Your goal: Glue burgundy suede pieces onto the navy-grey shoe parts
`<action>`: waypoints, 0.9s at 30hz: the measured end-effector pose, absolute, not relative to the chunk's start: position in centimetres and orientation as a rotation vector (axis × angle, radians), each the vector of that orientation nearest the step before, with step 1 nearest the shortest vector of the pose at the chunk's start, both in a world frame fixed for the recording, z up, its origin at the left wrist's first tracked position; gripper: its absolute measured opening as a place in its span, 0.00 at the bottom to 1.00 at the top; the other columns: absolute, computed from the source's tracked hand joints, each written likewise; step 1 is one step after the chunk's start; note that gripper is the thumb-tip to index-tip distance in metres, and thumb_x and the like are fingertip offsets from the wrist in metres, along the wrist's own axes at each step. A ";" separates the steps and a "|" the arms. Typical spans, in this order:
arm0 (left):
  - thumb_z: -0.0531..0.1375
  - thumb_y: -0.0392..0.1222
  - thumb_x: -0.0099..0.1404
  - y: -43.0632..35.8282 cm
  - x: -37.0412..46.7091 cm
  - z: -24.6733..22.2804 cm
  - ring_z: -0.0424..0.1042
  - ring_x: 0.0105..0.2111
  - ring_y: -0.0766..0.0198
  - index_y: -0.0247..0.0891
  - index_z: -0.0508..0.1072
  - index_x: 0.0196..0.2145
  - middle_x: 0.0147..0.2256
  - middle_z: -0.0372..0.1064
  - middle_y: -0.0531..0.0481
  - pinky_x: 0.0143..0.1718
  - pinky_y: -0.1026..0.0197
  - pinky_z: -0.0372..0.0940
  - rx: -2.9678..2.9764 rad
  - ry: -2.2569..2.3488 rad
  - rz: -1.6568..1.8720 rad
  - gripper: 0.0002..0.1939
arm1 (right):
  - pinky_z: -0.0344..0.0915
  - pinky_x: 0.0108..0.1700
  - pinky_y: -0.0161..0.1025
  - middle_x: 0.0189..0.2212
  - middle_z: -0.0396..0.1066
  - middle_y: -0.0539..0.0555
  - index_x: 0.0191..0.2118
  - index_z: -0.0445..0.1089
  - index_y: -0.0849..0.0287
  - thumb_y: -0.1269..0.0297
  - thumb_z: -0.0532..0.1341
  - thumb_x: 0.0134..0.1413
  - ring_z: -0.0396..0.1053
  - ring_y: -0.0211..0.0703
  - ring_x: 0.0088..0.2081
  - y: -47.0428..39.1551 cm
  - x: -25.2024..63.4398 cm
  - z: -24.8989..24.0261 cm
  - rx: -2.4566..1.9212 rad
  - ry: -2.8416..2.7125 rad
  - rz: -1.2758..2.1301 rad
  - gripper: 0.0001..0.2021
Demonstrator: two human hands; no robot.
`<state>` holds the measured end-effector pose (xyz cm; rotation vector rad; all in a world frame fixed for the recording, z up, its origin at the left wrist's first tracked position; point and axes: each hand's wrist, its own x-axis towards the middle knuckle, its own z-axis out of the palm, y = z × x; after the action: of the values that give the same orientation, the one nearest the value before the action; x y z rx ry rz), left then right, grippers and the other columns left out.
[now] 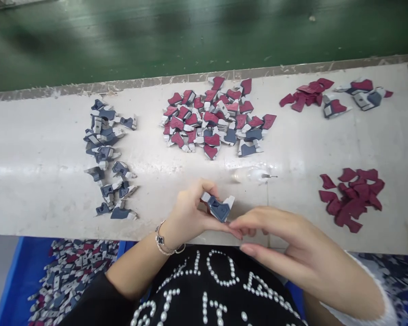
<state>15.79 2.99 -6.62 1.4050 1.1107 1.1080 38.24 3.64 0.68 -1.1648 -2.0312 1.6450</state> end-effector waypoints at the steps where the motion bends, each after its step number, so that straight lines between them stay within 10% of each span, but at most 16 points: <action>1: 0.79 0.54 0.44 3.0 15.8 -6.6 0.70 0.19 0.73 0.39 0.66 0.35 0.25 0.70 0.59 0.18 0.74 0.66 1.427 1.123 1.098 0.32 | 0.72 0.43 0.37 0.41 0.79 0.48 0.47 0.75 0.47 0.63 0.62 0.67 0.76 0.42 0.41 3.7 37.7 0.5 -1.149 -2.019 1.684 0.07; 27: 0.70 0.50 0.63 2.3 15.8 -7.7 0.73 0.21 0.72 0.41 0.67 0.39 0.28 0.73 0.59 0.24 0.71 0.68 1.854 1.265 1.137 0.17 | 0.70 0.41 0.39 0.34 0.78 0.47 0.33 0.73 0.53 0.72 0.59 0.65 0.75 0.42 0.37 4.3 35.6 -1.7 -1.302 -2.023 1.446 0.10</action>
<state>15.83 2.25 -7.73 1.8540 1.2648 1.1370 35.62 4.26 -1.73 -1.3021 -2.0228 1.4459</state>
